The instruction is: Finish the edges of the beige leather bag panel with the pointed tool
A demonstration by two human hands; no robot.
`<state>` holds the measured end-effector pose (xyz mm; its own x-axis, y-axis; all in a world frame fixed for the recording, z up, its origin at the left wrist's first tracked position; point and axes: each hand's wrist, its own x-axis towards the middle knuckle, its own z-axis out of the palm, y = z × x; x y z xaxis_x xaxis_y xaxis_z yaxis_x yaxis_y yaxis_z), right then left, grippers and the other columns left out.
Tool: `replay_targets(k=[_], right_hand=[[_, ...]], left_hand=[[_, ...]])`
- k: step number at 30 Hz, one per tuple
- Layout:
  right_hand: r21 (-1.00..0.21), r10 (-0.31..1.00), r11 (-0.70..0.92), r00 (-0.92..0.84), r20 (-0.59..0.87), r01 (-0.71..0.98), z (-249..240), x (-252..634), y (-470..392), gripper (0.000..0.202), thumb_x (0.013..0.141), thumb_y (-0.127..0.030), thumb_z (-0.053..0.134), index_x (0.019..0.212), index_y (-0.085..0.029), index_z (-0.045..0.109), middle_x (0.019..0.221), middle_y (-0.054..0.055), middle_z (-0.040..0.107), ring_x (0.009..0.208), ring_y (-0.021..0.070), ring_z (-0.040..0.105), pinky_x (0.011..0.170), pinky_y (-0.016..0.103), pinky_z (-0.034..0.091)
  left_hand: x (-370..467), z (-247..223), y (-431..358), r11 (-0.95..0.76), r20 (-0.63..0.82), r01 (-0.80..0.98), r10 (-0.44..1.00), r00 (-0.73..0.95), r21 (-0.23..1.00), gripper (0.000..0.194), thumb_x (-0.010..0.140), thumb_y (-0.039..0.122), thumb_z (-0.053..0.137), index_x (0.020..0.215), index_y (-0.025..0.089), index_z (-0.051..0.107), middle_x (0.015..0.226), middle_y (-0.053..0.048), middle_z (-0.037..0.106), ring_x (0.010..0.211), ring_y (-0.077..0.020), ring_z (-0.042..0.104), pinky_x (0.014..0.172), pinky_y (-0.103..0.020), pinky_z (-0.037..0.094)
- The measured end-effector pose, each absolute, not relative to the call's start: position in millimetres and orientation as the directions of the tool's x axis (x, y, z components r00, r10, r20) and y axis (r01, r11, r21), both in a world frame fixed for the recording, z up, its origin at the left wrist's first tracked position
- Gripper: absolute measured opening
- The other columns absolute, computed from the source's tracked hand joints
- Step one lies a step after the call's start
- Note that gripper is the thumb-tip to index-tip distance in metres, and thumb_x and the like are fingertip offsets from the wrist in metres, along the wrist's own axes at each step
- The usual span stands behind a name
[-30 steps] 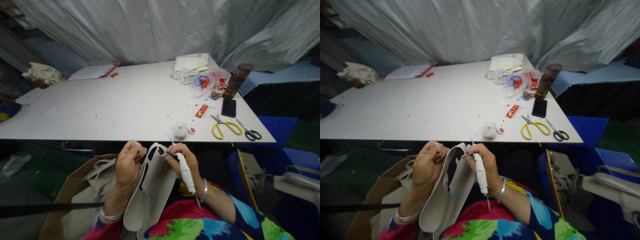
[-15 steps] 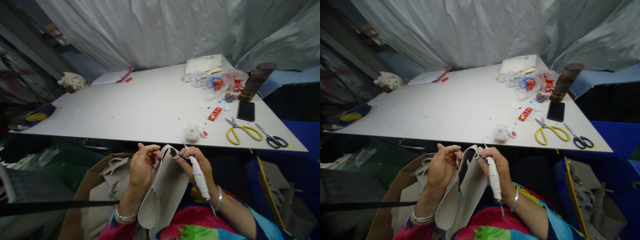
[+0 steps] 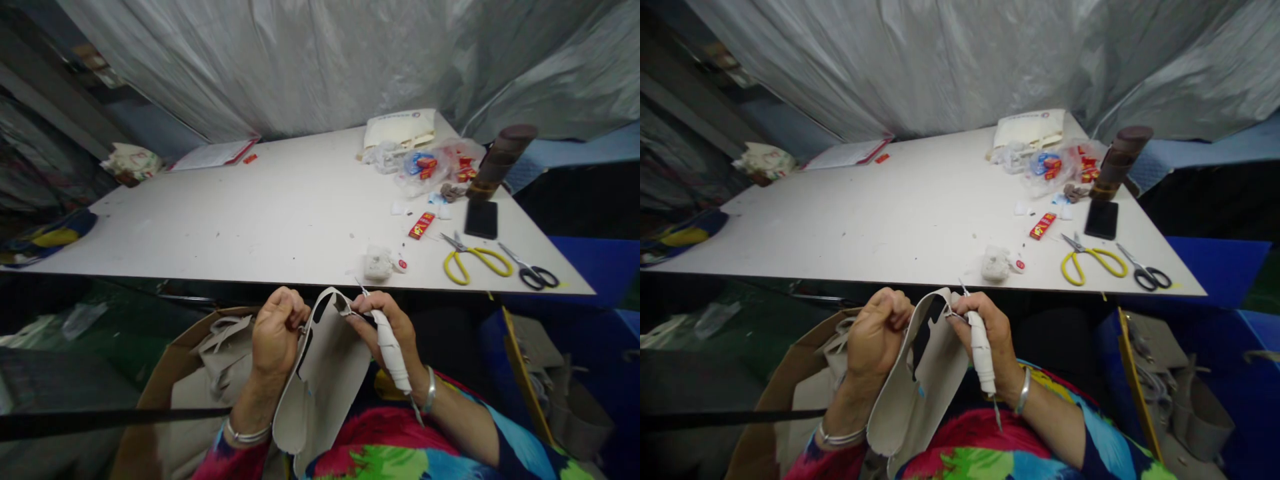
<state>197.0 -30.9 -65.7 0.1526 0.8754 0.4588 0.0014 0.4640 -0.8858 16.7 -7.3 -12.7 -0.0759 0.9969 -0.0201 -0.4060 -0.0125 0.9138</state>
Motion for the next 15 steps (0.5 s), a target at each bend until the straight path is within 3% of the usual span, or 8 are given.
replay_targets(k=[2, 4, 7, 9, 11, 15], right_hand=[[-0.889, 0.88, 0.458, 0.152, 0.45, -0.016, -65.1, 196.8, -30.7, 0.018, 0.091, -0.013, 0.075, 0.095, -0.025, 0.062, 0.093, -0.001, 0.07, 0.087, 0.0144, 0.069, 0.077, 0.023, 0.056], [-0.89, 0.883, 0.456, 0.14, 0.448, -0.029, -65.0, 196.9, -30.3, 0.018, 0.092, -0.013, 0.075, 0.095, -0.025, 0.062, 0.093, -0.001, 0.069, 0.089, 0.0153, 0.069, 0.079, 0.025, 0.056], [-0.873, 0.873, 0.485, 0.093, 0.479, -0.053, -65.0, 197.5, -29.6, 0.017, 0.093, -0.013, 0.074, 0.096, -0.025, 0.062, 0.096, 0.0, 0.068, 0.092, 0.0156, 0.068, 0.082, 0.027, 0.056], [-0.856, 0.859, 0.511, 0.07, 0.507, -0.072, -64.8, 198.4, -29.1, 0.018, 0.094, -0.012, 0.073, 0.098, -0.026, 0.062, 0.1, 0.0, 0.068, 0.092, 0.0153, 0.067, 0.084, 0.028, 0.056], [-0.845, 0.849, 0.528, 0.062, 0.525, -0.081, -64.2, 199.5, -28.8, 0.02, 0.094, -0.011, 0.073, 0.1, -0.026, 0.062, 0.103, 0.0, 0.067, 0.094, 0.0155, 0.067, 0.086, 0.029, 0.056], [-0.84, 0.842, 0.539, 0.054, 0.537, -0.06, -62.2, 200.9, -28.2, 0.021, 0.095, -0.009, 0.07, 0.103, -0.026, 0.062, 0.104, 0.0, 0.067, 0.096, 0.0159, 0.067, 0.088, 0.031, 0.056]], left_hand=[[10.4, -11.1, -2.8, -0.04, 0.023, -0.298, 0.998, -0.06, 0.954, 0.05, 0.097, 0.041, 0.07, 0.06, 0.018, 0.047, 0.059, 0.003, 0.036, 0.054, -0.0115, 0.032, 0.055, -0.024, 0.036], [1.6, -7.5, 7.2, -0.14, 0.142, -0.087, 0.99, 0.01, 0.986, 0.045, 0.098, 0.041, 0.07, 0.063, 0.018, 0.054, 0.065, 0.0, 0.046, 0.062, -0.0136, 0.045, 0.063, -0.025, 0.042], [-8.7, 2.0, 27.8, -0.289, 0.241, 0.111, 0.916, 0.322, 0.951, 0.026, 0.091, 0.044, 0.079, 0.095, 0.018, 0.075, 0.099, -0.008, 0.07, 0.099, -0.0224, 0.064, 0.091, -0.031, 0.05], [-9.8, 10.1, 39.1, -0.303, 0.164, 0.179, 0.825, 0.541, 0.936, 0.038, 0.091, 0.048, 0.078, 0.116, 0.019, 0.076, 0.119, -0.011, 0.072, 0.117, -0.0283, 0.064, 0.104, -0.037, 0.048], [-6.3, 17.9, 45.0, -0.32, 0.047, 0.293, 0.744, 0.666, 0.901, 0.041, 0.091, 0.047, 0.076, 0.122, 0.019, 0.075, 0.122, -0.011, 0.073, 0.117, -0.0289, 0.066, 0.104, -0.039, 0.048], [5.3, 26.7, 43.2, -0.411, -0.069, 0.488, 0.707, 0.704, 0.77, 0.05, 0.083, 0.041, 0.084, 0.128, 0.021, 0.074, 0.111, -0.008, 0.074, 0.103, -0.0267, 0.067, 0.093, -0.038, 0.049]])
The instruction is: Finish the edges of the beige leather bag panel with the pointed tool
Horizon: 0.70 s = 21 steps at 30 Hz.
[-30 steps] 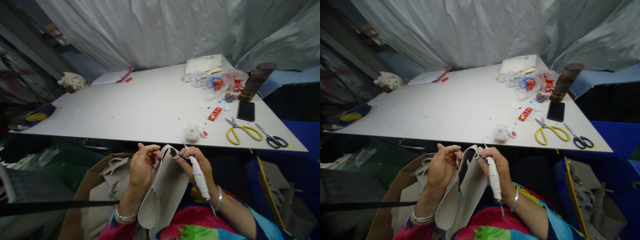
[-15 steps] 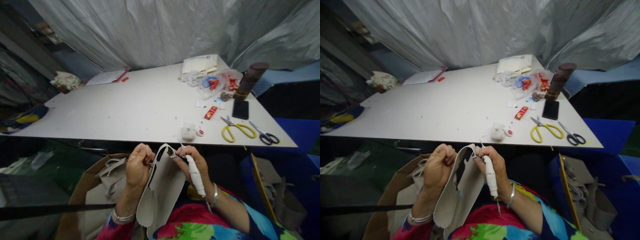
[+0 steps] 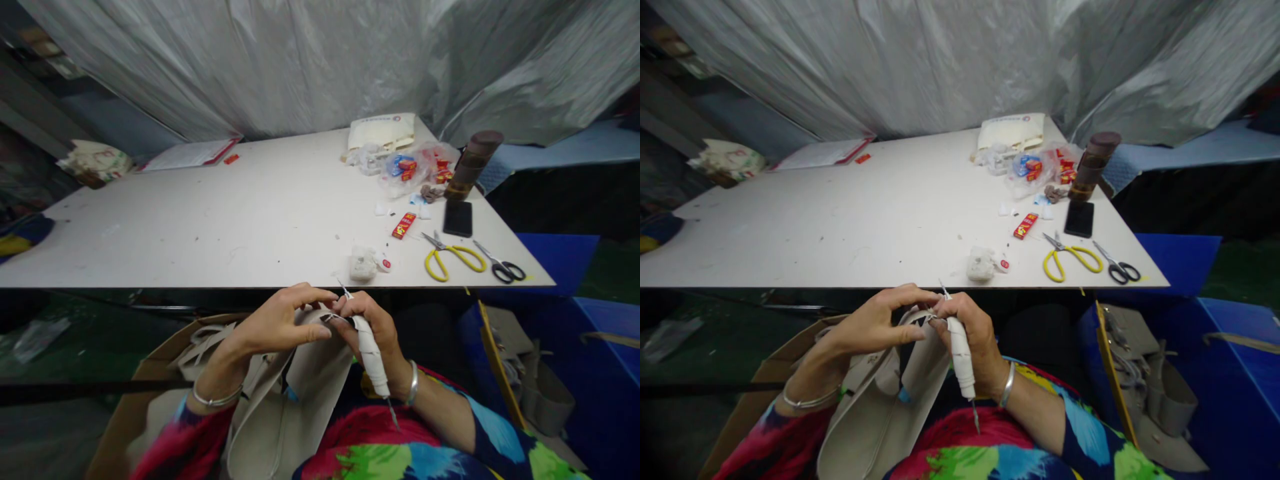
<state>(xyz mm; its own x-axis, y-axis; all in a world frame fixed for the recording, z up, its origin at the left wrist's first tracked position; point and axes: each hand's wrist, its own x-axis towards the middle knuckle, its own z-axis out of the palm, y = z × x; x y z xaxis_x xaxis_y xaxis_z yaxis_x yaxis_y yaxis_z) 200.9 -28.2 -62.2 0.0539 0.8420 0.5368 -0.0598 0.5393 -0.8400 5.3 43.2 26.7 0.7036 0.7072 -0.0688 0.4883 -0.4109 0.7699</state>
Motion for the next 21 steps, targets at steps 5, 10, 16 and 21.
replay_targets(k=[5, 10, 16, 21], right_hand=[[-0.851, 0.849, 0.524, 0.096, 0.519, -0.028, -63.3, 200.7, -26.1, 0.02, 0.095, -0.011, 0.071, 0.103, -0.027, 0.061, 0.1, 0.0, 0.066, 0.092, 0.0167, 0.067, 0.085, 0.031, 0.056], [-0.897, 0.89, 0.442, 0.12, 0.44, 0.008, -68.6, 201.4, -22.3, 0.017, 0.094, -0.015, 0.073, 0.1, -0.026, 0.062, 0.097, 0.0, 0.066, 0.087, 0.0165, 0.065, 0.08, 0.03, 0.054], [-0.93, 0.921, 0.367, 0.124, 0.368, 0.029, -72.5, 200.1, -21.7, 0.013, 0.093, -0.021, 0.075, 0.096, -0.025, 0.062, 0.091, -0.001, 0.066, 0.079, 0.0157, 0.063, 0.072, 0.028, 0.051], [-0.94, 0.93, 0.337, 0.139, 0.341, 0.054, -75.0, 197.3, -21.7, 0.013, 0.092, -0.021, 0.075, 0.094, -0.024, 0.063, 0.09, -0.001, 0.065, 0.076, 0.0146, 0.059, 0.069, 0.027, 0.049]], left_hand=[[16.9, 15.6, 35.3, -0.367, -0.08, 0.558, 0.78, 0.62, 0.744, 0.043, 0.08, 0.029, 0.083, 0.122, 0.022, 0.077, 0.107, -0.006, 0.073, 0.1, -0.0253, 0.066, 0.092, -0.038, 0.049], [21.2, -5.9, 29.6, -0.301, -0.003, 0.437, 0.821, 0.571, 0.848, 0.022, 0.089, 0.029, 0.075, 0.11, 0.025, 0.081, 0.11, -0.004, 0.079, 0.11, -0.0253, 0.065, 0.099, -0.038, 0.048], [19.6, -28.0, 23.1, -0.174, -0.015, 0.362, 0.886, 0.463, 0.916, 0.019, 0.094, 0.035, 0.071, 0.104, 0.027, 0.084, 0.108, -0.003, 0.08, 0.108, -0.0243, 0.068, 0.1, -0.036, 0.05], [24.2, -44.8, 10.1, -0.091, -0.021, 0.296, 0.935, 0.355, 0.951, 0.022, 0.091, 0.032, 0.072, 0.108, 0.022, 0.081, 0.107, -0.005, 0.08, 0.105, -0.0244, 0.072, 0.098, -0.034, 0.054]])
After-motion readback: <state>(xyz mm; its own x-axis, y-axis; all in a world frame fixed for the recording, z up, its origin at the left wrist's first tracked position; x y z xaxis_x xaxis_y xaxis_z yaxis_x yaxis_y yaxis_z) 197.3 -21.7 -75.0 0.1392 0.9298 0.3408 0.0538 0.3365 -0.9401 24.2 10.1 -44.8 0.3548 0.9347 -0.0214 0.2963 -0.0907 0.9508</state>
